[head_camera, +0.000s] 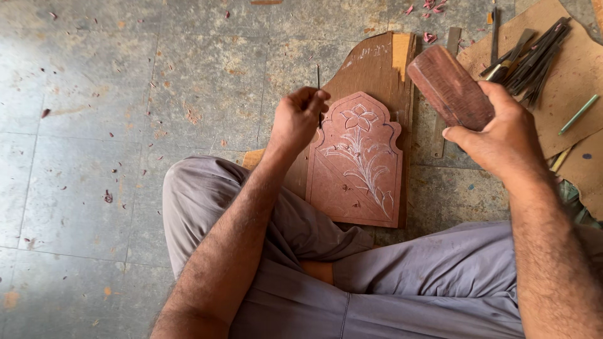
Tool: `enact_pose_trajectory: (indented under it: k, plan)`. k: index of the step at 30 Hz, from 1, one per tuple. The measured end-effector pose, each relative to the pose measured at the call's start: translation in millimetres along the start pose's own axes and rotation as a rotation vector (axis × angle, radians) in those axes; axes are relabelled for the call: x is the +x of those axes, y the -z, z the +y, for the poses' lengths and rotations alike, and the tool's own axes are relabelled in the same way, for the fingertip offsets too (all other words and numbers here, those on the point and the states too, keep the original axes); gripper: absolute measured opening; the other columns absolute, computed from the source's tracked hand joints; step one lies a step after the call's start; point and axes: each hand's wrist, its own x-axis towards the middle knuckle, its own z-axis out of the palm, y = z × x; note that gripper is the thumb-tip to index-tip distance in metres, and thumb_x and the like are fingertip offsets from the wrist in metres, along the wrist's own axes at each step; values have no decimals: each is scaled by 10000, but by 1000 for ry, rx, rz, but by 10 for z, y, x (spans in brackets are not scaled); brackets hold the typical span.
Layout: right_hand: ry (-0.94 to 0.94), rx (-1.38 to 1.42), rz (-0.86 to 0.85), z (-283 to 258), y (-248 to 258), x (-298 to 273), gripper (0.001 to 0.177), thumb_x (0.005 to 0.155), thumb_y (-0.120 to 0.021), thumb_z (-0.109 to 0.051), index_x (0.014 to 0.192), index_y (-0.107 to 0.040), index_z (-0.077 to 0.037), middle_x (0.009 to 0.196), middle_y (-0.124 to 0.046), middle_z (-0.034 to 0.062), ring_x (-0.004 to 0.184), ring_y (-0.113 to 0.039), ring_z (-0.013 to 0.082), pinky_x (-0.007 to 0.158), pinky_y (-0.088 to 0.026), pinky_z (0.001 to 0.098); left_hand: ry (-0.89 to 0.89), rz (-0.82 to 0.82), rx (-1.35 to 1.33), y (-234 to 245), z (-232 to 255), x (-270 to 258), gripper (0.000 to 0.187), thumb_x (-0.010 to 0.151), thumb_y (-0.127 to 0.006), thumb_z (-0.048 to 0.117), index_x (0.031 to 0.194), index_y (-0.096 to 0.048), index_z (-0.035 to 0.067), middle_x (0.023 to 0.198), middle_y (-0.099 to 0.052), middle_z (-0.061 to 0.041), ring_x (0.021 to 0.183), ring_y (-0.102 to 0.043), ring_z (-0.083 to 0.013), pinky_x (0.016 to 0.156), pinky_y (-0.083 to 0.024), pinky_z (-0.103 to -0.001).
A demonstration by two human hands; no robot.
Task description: The person carves a floral pattern into a wooden piece using a small chisel and a mallet while sitting on the floor.
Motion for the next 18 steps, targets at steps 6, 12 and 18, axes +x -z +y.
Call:
enact_pose_trajectory:
  k: [6,12,18]
  plan:
    - [325,-127,32,-72,-290,329,818,794,-874,-154,1520,-512,-51,1246,-704,188,1043,-711,293,926,-579,454,42,115,-227,-169,-264,354,199,966,-663,136,1126,-700,23,916,-773,-90,760,-744,-121,691,-656,-268]
    - [979,-322,249,-350,-431,901,767,797,-878,-78,1489,-546,-63,1190,-605,167,1121,-610,309,972,-583,461,-26,283,-161,-427,-408,388,170,861,-741,56,1007,-663,18,826,-765,-102,707,-732,-157,641,-597,-296]
    - [984,-300,222,-448,-591,1067,681,864,-825,-25,1477,-532,-65,1201,-597,136,1130,-613,272,919,-581,441,-82,312,-87,-457,-311,296,139,912,-687,61,1017,-604,24,818,-754,-117,741,-752,-176,675,-597,-326]
